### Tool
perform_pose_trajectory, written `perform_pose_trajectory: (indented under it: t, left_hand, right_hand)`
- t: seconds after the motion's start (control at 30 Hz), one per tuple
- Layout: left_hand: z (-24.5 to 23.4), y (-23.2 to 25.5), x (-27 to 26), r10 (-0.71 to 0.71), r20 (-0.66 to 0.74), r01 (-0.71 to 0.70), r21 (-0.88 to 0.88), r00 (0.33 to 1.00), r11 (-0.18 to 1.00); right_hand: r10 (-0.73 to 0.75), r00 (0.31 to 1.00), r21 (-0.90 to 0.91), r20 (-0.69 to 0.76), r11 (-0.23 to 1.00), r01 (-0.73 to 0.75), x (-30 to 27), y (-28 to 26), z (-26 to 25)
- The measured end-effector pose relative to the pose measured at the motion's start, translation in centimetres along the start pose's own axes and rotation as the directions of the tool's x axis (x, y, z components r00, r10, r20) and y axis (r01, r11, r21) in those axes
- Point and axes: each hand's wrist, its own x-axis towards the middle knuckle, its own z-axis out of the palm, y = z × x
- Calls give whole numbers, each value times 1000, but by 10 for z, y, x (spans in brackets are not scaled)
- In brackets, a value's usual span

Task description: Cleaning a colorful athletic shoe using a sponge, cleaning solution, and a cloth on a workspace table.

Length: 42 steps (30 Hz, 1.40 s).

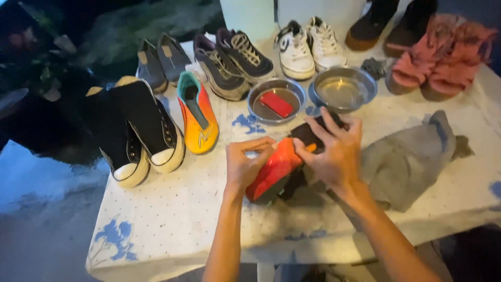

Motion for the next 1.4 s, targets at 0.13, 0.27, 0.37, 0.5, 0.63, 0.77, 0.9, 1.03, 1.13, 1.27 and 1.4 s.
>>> perform_pose_trajectory:
  t: [0.13,0.27,0.37,0.5,0.63,0.77,0.9,1.03,1.13,1.27,1.4]
  left_hand:
    - [0,-5,2,-14,-10,14,13,1000,1000]
    - [-6,-1,-5,-82,8,83,-29,997,996]
    - [-3,0,-4,-144,27,145,-71,989,987]
    - [-1,14,-7,-141,3,141,-50,990,989]
    - [0,25,-7,-137,4,137,-15,991,990]
    - [3,41,-7,-246,-36,247,59,969,967]
    - [3,48,-6,-301,-29,302,130,953,944]
    - [4,41,0,-269,-36,271,152,963,950]
    - [6,41,0,-278,-37,280,80,960,957]
    - [6,27,-2,-189,1,188,109,982,976]
    - [7,19,-4,-106,20,102,141,994,985]
  right_hand:
    - [38,996,170,86,984,-53,0,-15,-23]
    - [326,930,388,168,845,-367,7,42,-49]
    - [527,760,757,379,296,-583,12,85,-70]
    - [621,488,755,613,-279,-594,1,123,-78]
    - [627,291,634,722,-433,-641,1,149,-80]
    - [553,133,494,823,-580,-647,4,161,-79]
    - [495,68,372,866,-548,-749,28,138,-86]
    - [491,49,367,870,-576,-730,43,133,-78]
    - [423,279,468,862,-454,-758,36,152,-49]
    - [247,719,748,650,-40,-663,54,139,8]
    - [-128,850,670,511,679,-301,105,101,51]
